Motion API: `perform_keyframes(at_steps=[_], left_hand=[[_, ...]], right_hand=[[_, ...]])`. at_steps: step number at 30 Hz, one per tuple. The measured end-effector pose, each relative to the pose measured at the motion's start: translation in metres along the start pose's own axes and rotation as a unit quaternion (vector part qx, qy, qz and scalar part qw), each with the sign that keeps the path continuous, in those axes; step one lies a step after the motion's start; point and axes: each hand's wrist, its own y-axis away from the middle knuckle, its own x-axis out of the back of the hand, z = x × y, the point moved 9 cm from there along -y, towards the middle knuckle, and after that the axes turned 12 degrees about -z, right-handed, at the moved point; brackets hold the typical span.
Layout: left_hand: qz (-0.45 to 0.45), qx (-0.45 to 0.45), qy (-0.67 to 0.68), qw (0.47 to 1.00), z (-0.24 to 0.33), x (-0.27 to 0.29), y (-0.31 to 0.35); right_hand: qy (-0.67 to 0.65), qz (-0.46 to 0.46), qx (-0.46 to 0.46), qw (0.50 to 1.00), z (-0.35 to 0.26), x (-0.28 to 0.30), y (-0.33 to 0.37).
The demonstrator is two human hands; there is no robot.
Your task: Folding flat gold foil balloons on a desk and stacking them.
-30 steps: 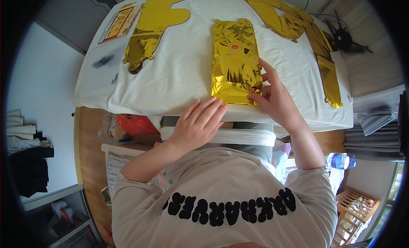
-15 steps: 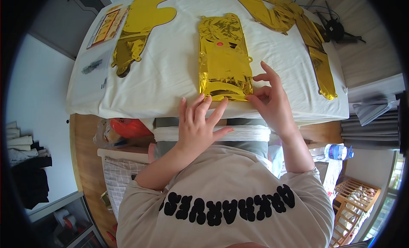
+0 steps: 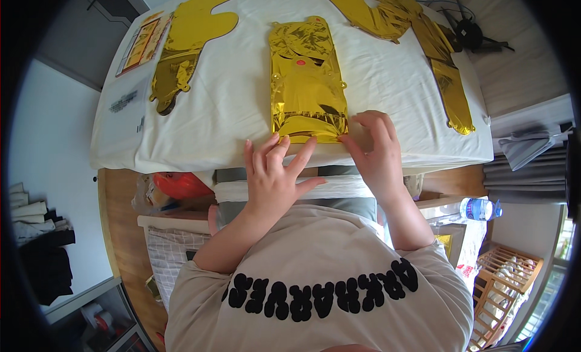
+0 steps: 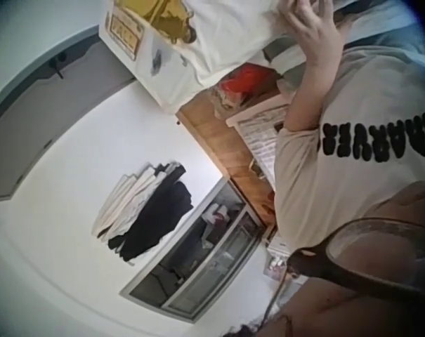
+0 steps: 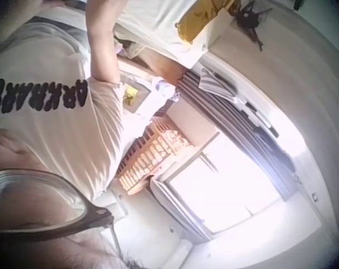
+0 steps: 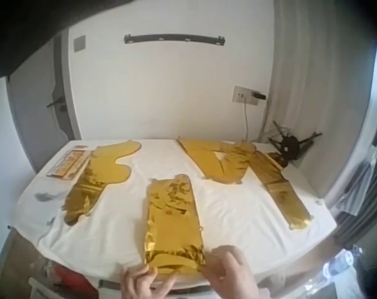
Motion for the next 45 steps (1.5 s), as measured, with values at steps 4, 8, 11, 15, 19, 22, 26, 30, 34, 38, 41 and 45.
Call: perform_keyframes(at_steps=[4,8,11,15,19,22,26,30,34,38,41,45], left_hand=[[0.01,0.001,-0.011,1.0,0.0,0.0,0.0],[0.012,-0.001,-0.013,1.0,0.0,0.0,-0.001],[0.012,-0.001,-0.014,1.0,-0.001,0.002,-0.001],[0.006,-0.004,-0.004,1.0,-0.003,0.004,0.0],[-0.008,-0.026,0.027,0.999,-0.002,0.011,-0.003],[-0.015,-0.028,0.061,0.998,-0.006,0.016,-0.004],[-0.016,-0.036,0.076,0.996,-0.012,0.027,-0.002],[-0.036,-0.058,0.117,0.991,-0.023,0.029,0.003],[-0.047,-0.132,0.067,0.988,-0.029,0.029,-0.007],[-0.054,-0.166,0.008,0.985,-0.033,0.023,-0.004],[-0.043,-0.184,0.024,0.982,-0.039,0.016,-0.004],[-0.016,-0.183,0.072,0.98,-0.037,0.02,-0.01]], right_hand=[[0.11,-0.006,0.073,0.991,-0.011,-0.002,0.007],[0.173,0.002,0.077,0.982,-0.011,0.001,0.009],[0.18,-0.016,0.083,0.98,-0.01,0.002,0.01],[0.21,-0.039,0.115,0.97,-0.018,0.0,0.007],[0.263,-0.046,0.168,0.949,-0.022,-0.003,0.01],[0.267,-0.084,0.174,0.944,-0.02,-0.003,0.009],[0.256,-0.107,0.178,0.944,-0.02,-0.002,0.013],[0.227,-0.109,0.193,0.948,-0.021,-0.001,0.018],[0.22,-0.084,0.198,0.952,-0.016,-0.001,0.019],[0.21,-0.069,0.199,0.955,-0.014,-0.001,0.018],[0.211,-0.07,0.194,0.956,-0.013,0.0,0.019],[0.133,-0.099,0.181,0.97,-0.008,0.007,0.013]])
